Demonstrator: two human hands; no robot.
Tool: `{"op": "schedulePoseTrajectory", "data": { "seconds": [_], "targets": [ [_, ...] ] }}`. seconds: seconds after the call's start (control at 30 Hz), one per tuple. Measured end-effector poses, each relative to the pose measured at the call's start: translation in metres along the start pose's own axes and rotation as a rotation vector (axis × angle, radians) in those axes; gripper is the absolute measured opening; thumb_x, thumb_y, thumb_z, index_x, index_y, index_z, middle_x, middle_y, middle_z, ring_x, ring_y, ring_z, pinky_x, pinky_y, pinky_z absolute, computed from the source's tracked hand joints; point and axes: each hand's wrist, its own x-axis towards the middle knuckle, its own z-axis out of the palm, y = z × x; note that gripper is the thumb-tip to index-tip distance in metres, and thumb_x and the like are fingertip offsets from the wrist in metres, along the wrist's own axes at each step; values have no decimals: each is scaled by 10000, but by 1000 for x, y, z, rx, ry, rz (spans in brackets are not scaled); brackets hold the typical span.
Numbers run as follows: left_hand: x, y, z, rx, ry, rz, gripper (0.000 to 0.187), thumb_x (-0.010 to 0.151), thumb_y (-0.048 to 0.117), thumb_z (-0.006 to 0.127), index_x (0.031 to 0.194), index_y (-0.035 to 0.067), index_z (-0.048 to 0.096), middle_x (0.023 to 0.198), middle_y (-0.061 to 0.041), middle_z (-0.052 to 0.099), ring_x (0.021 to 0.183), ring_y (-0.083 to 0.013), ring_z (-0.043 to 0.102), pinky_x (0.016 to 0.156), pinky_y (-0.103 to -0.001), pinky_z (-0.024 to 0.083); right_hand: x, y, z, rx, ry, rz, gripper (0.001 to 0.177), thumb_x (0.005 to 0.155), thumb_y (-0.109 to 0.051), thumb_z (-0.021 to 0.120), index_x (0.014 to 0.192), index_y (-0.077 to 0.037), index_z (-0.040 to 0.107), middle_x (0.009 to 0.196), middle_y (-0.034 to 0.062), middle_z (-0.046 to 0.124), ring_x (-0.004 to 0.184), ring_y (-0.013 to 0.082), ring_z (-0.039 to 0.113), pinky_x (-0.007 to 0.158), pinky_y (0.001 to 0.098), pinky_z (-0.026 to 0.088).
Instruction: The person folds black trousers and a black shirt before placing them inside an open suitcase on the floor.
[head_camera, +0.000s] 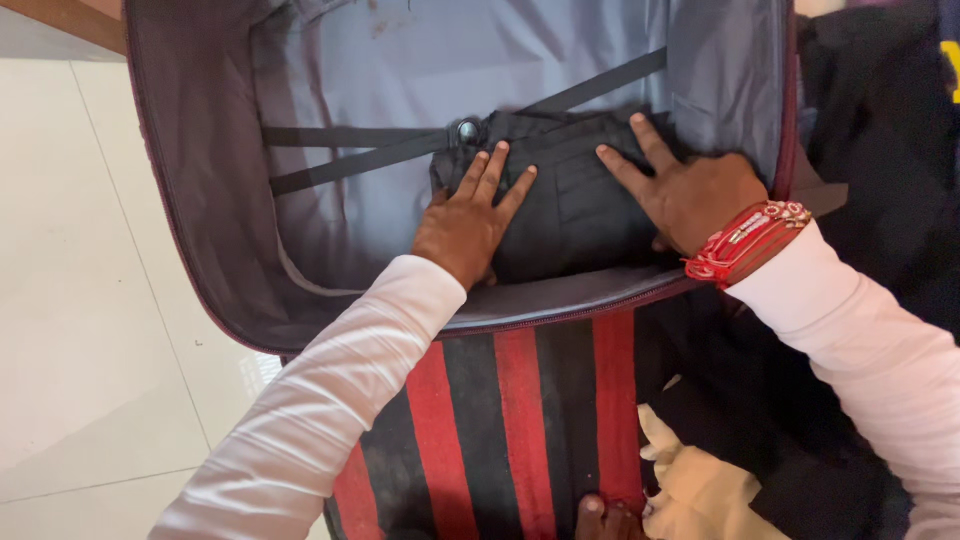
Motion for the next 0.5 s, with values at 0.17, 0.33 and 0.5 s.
{"op": "schedulePoseTrajectory", "data": {
  "seconds": [0.17,0.33,0.5],
  "targets": [
    [-3,20,6,213,191,-64,869,876,284,715,1597,247,230,1681,-133,132,1542,-308,181,1141,-671,324,0,1,9,-16,316,-35,1134,599,-435,893,1587,-320,349,1617,162,366,861,272,742,563,366,617],
    [-15,40,3,87,231,107,609,1011,213,527,1601,238,378,1692,-149,246,1543,-397,231,1166,-718,286,-4,0,16,119,646,-61,515,786,-180,793,1280,-220,652,1172,79,604,864,270,704,544,369,575],
    [25,88,-15,-34,2,173,618,1006,191,495,1566,390,325,1711,-52,47,1530,-483,76,1050,-844,205,-1,3,19,127,609,50,337,777,-127,771,1094,-149,660,1036,52,608,765,280,714,562,412,565]
  ]
}}
